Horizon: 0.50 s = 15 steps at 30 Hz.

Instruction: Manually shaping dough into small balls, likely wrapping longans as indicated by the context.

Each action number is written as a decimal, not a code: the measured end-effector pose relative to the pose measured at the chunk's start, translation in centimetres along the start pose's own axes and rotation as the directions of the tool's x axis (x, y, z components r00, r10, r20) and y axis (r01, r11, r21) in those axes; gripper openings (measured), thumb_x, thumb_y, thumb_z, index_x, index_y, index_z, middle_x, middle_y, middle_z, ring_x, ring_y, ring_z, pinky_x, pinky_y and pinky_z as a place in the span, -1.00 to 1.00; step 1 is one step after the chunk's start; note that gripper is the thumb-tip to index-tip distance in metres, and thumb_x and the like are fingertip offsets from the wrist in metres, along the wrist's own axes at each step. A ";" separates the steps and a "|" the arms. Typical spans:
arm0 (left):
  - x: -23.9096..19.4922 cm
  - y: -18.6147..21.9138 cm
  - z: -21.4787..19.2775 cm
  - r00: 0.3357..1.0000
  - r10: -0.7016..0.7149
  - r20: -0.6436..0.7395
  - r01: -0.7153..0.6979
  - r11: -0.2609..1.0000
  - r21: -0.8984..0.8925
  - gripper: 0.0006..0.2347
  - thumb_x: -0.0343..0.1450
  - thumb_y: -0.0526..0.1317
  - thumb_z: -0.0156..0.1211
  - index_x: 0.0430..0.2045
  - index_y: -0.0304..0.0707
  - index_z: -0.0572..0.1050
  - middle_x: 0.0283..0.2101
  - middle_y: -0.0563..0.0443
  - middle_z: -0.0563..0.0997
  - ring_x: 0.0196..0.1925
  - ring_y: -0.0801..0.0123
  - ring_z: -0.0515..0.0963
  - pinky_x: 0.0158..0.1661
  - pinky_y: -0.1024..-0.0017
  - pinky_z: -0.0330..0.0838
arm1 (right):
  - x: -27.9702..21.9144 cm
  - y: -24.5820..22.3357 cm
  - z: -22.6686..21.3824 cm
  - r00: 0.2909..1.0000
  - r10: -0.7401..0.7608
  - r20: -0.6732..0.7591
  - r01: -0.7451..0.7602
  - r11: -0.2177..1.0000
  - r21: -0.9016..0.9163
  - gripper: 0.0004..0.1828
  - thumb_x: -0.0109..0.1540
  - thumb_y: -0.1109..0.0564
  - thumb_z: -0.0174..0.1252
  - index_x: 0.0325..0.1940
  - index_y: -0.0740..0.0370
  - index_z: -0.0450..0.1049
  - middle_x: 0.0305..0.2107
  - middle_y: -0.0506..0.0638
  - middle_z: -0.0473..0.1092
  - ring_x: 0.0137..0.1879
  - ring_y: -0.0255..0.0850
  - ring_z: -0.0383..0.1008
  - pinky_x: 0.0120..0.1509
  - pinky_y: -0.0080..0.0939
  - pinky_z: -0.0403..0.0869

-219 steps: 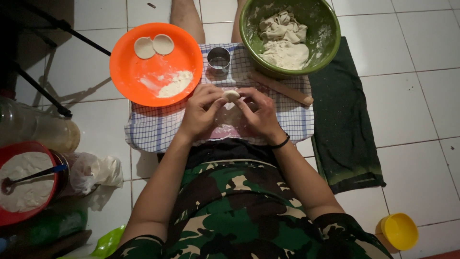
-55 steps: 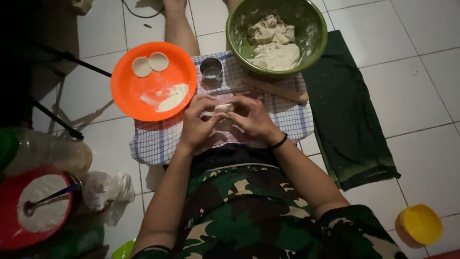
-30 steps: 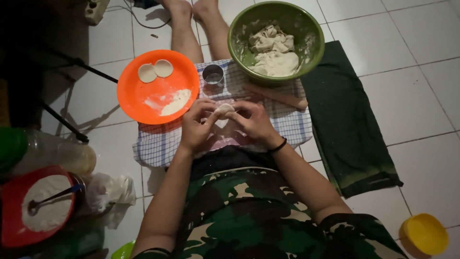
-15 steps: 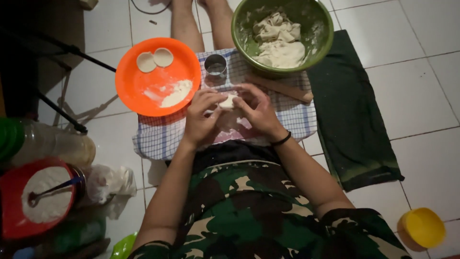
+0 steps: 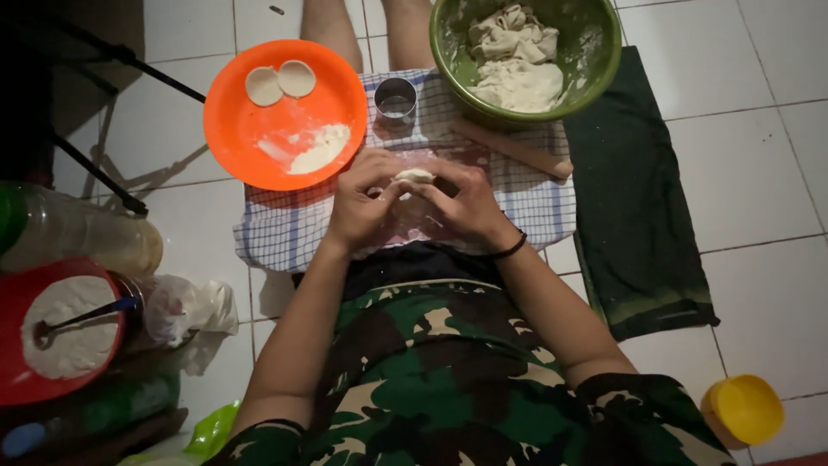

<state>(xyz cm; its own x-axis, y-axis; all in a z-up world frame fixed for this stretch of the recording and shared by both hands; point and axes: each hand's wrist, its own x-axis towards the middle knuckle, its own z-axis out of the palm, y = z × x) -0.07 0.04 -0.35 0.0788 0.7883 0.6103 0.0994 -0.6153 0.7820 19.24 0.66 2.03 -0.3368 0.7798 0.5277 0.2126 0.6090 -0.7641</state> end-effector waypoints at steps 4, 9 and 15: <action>-0.8 -1.5 -0.1 0.998 -0.050 0.031 0.050 0.999 0.018 -0.81 0.36 -0.22 0.47 -0.20 -0.22 0.68 -0.22 -0.05 0.69 -0.06 0.17 0.55 0.09 0.26 0.40 | -0.4 0.8 0.0 0.993 0.108 -0.039 -0.107 0.994 0.028 -0.85 0.20 0.21 0.41 -0.15 0.23 0.65 -0.39 0.16 0.59 -0.19 0.09 0.66 -0.09 -0.02 0.57; -0.6 -0.8 0.5 0.998 -0.067 0.002 0.066 0.995 0.078 -0.79 0.33 -0.23 0.52 -0.20 -0.18 0.68 -0.22 0.01 0.62 -0.08 0.23 0.52 0.05 0.36 0.43 | -0.5 1.5 0.0 0.998 0.031 -0.054 -0.035 0.996 -0.084 -0.86 0.16 0.28 0.37 -0.22 0.13 0.64 -0.43 0.07 0.58 -0.20 0.10 0.64 -0.10 0.00 0.56; -0.2 -0.4 0.4 1.000 -0.009 -0.017 0.010 0.996 0.087 -0.87 0.34 -0.26 0.50 -0.32 -0.22 0.67 -0.30 -0.05 0.64 -0.12 0.14 0.53 0.00 0.29 0.43 | -0.7 1.7 0.1 0.999 -0.042 -0.002 0.042 0.993 -0.111 -0.87 0.15 0.31 0.37 -0.23 0.21 0.63 -0.40 0.14 0.59 -0.21 0.16 0.63 -0.07 0.00 0.57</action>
<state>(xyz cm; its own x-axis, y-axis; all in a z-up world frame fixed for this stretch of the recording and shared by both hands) 0.29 0.13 -0.86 0.0611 0.7937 0.6052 0.1860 -0.6048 0.7743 19.79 1.13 0.29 -0.3433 0.7538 0.5603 0.2990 0.6533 -0.6956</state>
